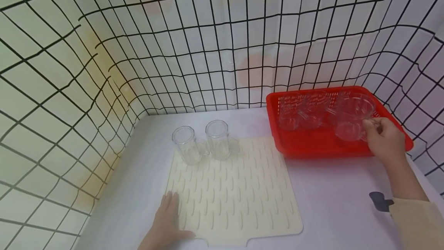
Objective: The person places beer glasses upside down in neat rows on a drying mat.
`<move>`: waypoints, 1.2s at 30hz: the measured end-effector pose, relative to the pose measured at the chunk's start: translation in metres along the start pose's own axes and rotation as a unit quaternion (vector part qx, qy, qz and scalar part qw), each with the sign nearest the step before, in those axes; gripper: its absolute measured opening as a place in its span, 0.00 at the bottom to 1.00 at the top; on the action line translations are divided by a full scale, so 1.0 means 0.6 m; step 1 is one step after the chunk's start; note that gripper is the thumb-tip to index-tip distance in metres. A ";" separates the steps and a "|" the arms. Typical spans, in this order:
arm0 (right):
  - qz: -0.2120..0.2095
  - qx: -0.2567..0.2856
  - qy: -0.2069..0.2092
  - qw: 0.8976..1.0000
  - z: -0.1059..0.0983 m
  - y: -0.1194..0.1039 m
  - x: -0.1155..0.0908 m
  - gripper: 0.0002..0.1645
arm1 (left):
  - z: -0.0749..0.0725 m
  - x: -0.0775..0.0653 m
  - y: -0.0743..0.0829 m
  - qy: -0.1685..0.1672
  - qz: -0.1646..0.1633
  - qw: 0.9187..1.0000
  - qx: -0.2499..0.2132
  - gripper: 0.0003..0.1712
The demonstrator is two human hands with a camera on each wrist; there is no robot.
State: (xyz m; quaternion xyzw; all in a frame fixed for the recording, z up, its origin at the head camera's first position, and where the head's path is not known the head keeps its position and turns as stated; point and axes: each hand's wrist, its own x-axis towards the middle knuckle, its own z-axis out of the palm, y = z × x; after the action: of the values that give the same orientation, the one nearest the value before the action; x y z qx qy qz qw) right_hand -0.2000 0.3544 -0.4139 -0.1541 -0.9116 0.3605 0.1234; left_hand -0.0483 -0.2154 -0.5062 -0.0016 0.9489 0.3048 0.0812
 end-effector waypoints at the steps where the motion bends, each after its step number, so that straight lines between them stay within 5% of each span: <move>1: 0.001 0.001 -0.001 1.000 0.000 -0.003 -0.002 0.36 | 0.000 0.000 0.000 -0.001 -0.002 1.000 0.000 0.76; 24: -0.059 0.041 -0.002 0.997 -0.007 -0.085 -0.065 0.32 | -0.001 -0.001 0.001 0.001 -0.003 1.000 0.005 0.76; 28: -0.078 0.065 -0.002 0.995 -0.004 -0.095 -0.075 0.26 | 0.001 0.001 -0.001 0.000 -0.006 1.000 0.006 0.76; 33: -0.123 0.117 -0.004 0.985 0.002 -0.104 -0.089 0.04 | 0.002 0.001 -0.005 0.004 0.003 1.000 0.007 0.76; 36: -0.142 0.146 -0.019 0.979 0.005 -0.111 -0.100 0.08 | 0.004 0.001 -0.006 0.005 0.003 1.000 0.004 0.76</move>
State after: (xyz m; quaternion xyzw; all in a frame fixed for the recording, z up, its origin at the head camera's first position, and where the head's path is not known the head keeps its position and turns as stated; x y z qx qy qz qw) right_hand -0.1585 0.2845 -0.3767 0.0037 -0.8639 0.4714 0.1773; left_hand -0.0486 -0.2170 -0.5101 -0.0001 0.9506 0.3011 0.0760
